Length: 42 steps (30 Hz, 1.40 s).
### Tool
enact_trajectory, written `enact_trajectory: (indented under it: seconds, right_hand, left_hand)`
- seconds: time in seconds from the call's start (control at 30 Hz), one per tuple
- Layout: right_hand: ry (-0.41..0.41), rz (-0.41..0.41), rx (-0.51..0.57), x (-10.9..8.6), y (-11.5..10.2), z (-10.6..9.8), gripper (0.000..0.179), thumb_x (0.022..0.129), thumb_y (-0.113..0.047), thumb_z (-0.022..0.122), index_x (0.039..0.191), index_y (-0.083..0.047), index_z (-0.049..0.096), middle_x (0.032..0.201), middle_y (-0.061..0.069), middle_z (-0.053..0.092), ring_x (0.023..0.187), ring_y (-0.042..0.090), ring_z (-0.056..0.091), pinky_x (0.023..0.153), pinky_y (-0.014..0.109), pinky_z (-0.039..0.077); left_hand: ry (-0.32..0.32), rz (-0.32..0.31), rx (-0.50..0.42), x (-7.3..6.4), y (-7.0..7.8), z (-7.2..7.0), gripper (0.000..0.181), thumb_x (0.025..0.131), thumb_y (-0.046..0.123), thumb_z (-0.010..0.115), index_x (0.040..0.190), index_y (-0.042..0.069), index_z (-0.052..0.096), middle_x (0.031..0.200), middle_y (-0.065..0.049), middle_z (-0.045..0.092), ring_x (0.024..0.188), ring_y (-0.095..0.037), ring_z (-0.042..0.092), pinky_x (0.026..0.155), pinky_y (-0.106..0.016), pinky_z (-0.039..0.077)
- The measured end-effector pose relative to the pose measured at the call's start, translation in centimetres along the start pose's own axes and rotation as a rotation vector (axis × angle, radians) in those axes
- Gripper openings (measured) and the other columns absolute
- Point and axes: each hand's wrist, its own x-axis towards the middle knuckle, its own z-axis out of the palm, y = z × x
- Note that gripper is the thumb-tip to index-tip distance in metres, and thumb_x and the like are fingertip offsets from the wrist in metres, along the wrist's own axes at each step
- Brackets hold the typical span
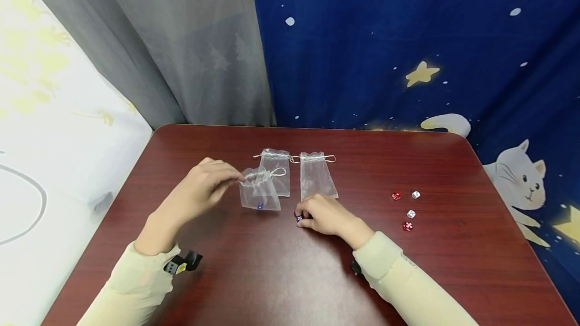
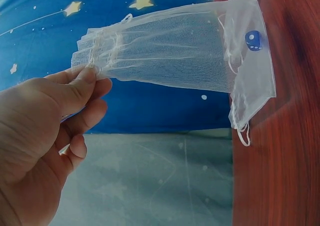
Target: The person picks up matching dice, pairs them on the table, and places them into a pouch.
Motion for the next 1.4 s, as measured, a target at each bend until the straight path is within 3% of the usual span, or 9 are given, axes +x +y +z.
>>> enact_trajectory:
  seconds: [0.2,0.6,1.07,1.4]
  right_hand:
    - [0.035,-0.010,0.017,0.1,0.0,-1.0,0.011,0.090,-0.024,0.079,0.095,-0.015,0.074,0.075,-0.016,0.057,0.067,0.001,0.053,0.063,0.024,0.049]
    - [0.198,-0.020,0.002,1.0,-0.7,-5.8,0.018,0.090,-0.025,0.078,0.101,-0.011,0.074,0.079,-0.012,0.063,0.065,0.004,0.056,0.062,0.027,0.050]
    - [0.263,-0.080,0.000,2.5,-2.5,-9.8,0.015,0.090,-0.022,0.079,0.099,-0.011,0.073,0.077,-0.009,0.062,0.063,0.005,0.054,0.058,0.026,0.048]
    - [0.277,-0.135,0.046,3.8,-4.5,-10.5,0.013,0.091,-0.021,0.078,0.100,-0.013,0.073,0.072,-0.011,0.057,0.060,0.011,0.055,0.056,0.025,0.045]
  left_hand:
    - [-0.004,-0.008,-0.002,0.0,0.1,-0.1,0.023,0.085,-0.009,0.072,0.100,0.006,0.078,0.093,0.000,0.076,0.087,-0.016,0.068,0.076,-0.034,0.046]
    - [-0.022,-0.014,-0.002,0.0,0.4,-0.1,0.022,0.086,-0.009,0.071,0.101,0.006,0.078,0.094,0.000,0.076,0.089,-0.017,0.069,0.078,-0.035,0.047]
    - [-0.018,-0.011,0.000,0.1,0.6,0.0,0.024,0.086,-0.011,0.070,0.100,0.006,0.078,0.094,0.000,0.076,0.088,-0.016,0.069,0.078,-0.035,0.047]
    - [-0.037,-0.006,-0.023,0.4,1.0,0.8,0.022,0.087,-0.009,0.070,0.100,0.007,0.079,0.091,0.000,0.076,0.084,-0.015,0.070,0.078,-0.033,0.048]
